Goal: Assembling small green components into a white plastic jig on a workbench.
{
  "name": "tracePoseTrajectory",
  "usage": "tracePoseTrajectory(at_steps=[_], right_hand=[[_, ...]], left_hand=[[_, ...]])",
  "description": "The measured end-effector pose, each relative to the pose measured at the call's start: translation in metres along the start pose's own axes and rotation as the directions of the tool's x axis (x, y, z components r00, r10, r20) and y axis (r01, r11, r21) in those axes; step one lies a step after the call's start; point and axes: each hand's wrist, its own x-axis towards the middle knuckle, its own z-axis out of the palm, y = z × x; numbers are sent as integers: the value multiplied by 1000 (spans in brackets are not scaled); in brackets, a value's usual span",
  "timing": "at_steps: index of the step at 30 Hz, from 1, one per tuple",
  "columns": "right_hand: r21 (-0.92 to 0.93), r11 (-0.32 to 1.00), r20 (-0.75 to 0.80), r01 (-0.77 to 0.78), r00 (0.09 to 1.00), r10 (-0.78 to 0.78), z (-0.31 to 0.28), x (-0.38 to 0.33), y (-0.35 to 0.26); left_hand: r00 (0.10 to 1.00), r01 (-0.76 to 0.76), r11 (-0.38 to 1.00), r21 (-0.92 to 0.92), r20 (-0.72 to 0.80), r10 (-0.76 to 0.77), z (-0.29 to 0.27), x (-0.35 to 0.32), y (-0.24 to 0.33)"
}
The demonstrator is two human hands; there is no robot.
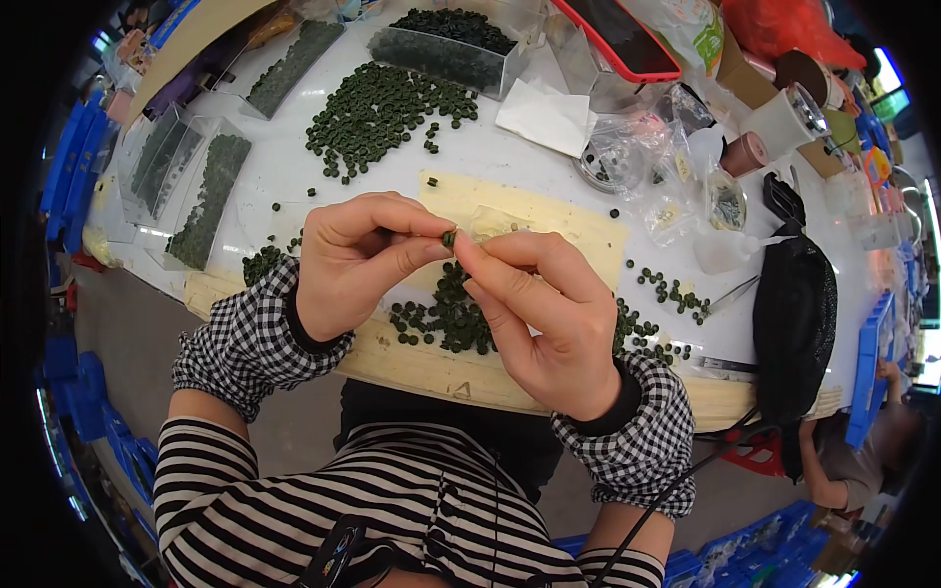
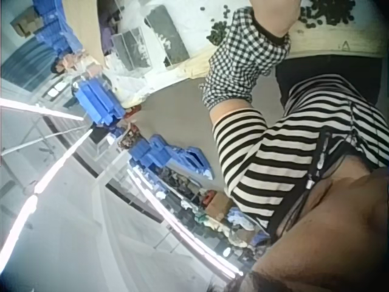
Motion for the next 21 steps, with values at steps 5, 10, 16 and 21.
tracePoseTrajectory(at_steps=[5,10,16,21], right_hand=[[22,1000,-4,-13,1000,13,1,-1,-1],[-40,998,7,55,998,-54,1,0,1],[-74,992,23,98,995,-97,1,1,5],[-82,992,31,99,995,-97,0,0,6]], left_hand=[[1000,9,1000,0,-6,-9,0,0,-1],[999,39,999,-17,-11,-39,0,-1,-2],[1000,27,999,-23,-14,-28,1,-1,-2],[1000,29,999,-17,-4,-29,1,-1,-3]])
